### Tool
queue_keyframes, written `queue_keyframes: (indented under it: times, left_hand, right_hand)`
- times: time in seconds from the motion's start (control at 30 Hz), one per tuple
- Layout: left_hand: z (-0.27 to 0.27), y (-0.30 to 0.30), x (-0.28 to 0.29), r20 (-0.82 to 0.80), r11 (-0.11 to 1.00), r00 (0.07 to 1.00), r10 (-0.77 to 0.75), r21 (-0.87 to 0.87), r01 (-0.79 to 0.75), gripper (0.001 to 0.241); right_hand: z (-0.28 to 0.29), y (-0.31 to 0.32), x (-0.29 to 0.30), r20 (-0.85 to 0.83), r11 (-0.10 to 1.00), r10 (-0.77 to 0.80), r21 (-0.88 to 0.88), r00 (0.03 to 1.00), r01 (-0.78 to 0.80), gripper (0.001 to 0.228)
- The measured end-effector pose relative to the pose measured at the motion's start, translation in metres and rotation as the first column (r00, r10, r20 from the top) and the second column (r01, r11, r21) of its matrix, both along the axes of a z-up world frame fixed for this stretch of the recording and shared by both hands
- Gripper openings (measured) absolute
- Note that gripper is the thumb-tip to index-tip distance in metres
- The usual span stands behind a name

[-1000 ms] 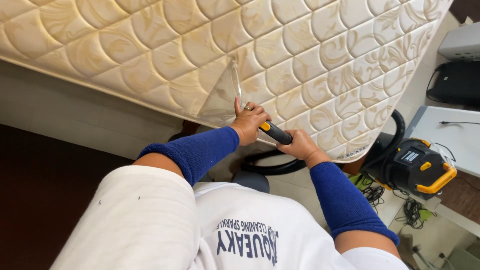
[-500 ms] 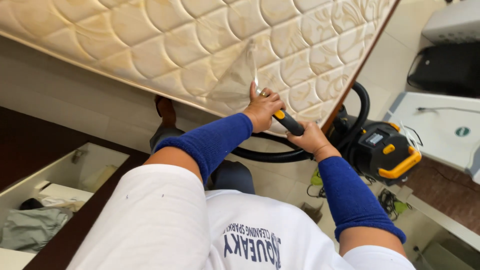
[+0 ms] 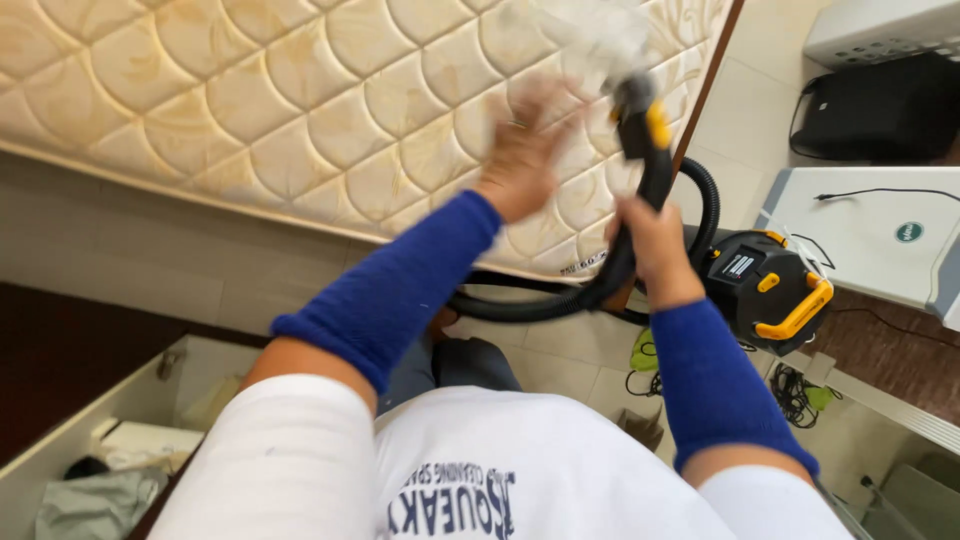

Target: Cleaning a stained mattress using a vacuum extractor and cleaning solution.

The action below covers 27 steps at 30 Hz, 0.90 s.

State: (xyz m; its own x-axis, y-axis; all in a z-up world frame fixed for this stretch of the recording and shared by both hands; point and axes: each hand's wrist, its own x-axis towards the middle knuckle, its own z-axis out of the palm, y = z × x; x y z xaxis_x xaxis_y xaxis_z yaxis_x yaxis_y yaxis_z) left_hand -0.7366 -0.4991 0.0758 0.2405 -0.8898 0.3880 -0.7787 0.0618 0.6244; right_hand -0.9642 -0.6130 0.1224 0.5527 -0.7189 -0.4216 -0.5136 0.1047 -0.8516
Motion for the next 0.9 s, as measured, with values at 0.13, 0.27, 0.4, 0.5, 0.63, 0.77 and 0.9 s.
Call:
queue_keyframes:
  times: [0.13, 0.27, 0.4, 0.5, 0.63, 0.77, 0.9]
  left_hand:
    - [-0.084, 0.053, 0.119, -0.017, 0.857, 0.962, 0.273, 0.459, -0.235, 0.083]
    - [-0.159, 0.101, 0.177, 0.185, 0.562, 0.951, 0.247, 0.772, -0.296, 0.11]
    - [-0.124, 0.092, 0.185, 0.088, 0.206, 0.945, 0.314, 0.965, -0.159, 0.132]
    - [-0.153, 0.108, 0.17, 0.211, 0.441, 0.937, 0.278, 0.839, -0.32, 0.127]
    - [-0.117, 0.092, 0.187, 0.155, 0.28, 0.943, 0.295, 0.929, -0.24, 0.13]
    - [-0.101, 0.091, 0.186, 0.13, 0.175, 0.955, 0.265, 0.968, -0.18, 0.136]
    - [-0.114, 0.085, 0.177, 0.147, 0.187, 0.949, 0.28, 0.961, -0.204, 0.131]
  right_hand:
    - [-0.007, -0.097, 0.104, 0.16, 0.897, -0.429, 0.194, 0.889, 0.398, 0.054]
    - [-0.041, -0.172, 0.173, -0.012, 0.825, -0.541, 0.186, 0.841, 0.534, 0.084]
    - [-0.079, -0.188, 0.19, -0.022, 0.852, -0.514, 0.104, 0.858, 0.513, 0.084]
    - [-0.081, -0.168, 0.166, 0.013, 0.87, -0.489, 0.079, 0.872, 0.487, 0.086]
    - [-0.065, -0.149, 0.145, -0.076, 0.876, -0.468, 0.092, 0.88, 0.474, 0.085]
    - [-0.07, -0.112, 0.105, -0.134, 0.88, -0.452, 0.098, 0.882, 0.465, 0.089]
    - [-0.063, -0.067, 0.071, -0.173, 0.888, -0.429, 0.101, 0.887, 0.449, 0.091]
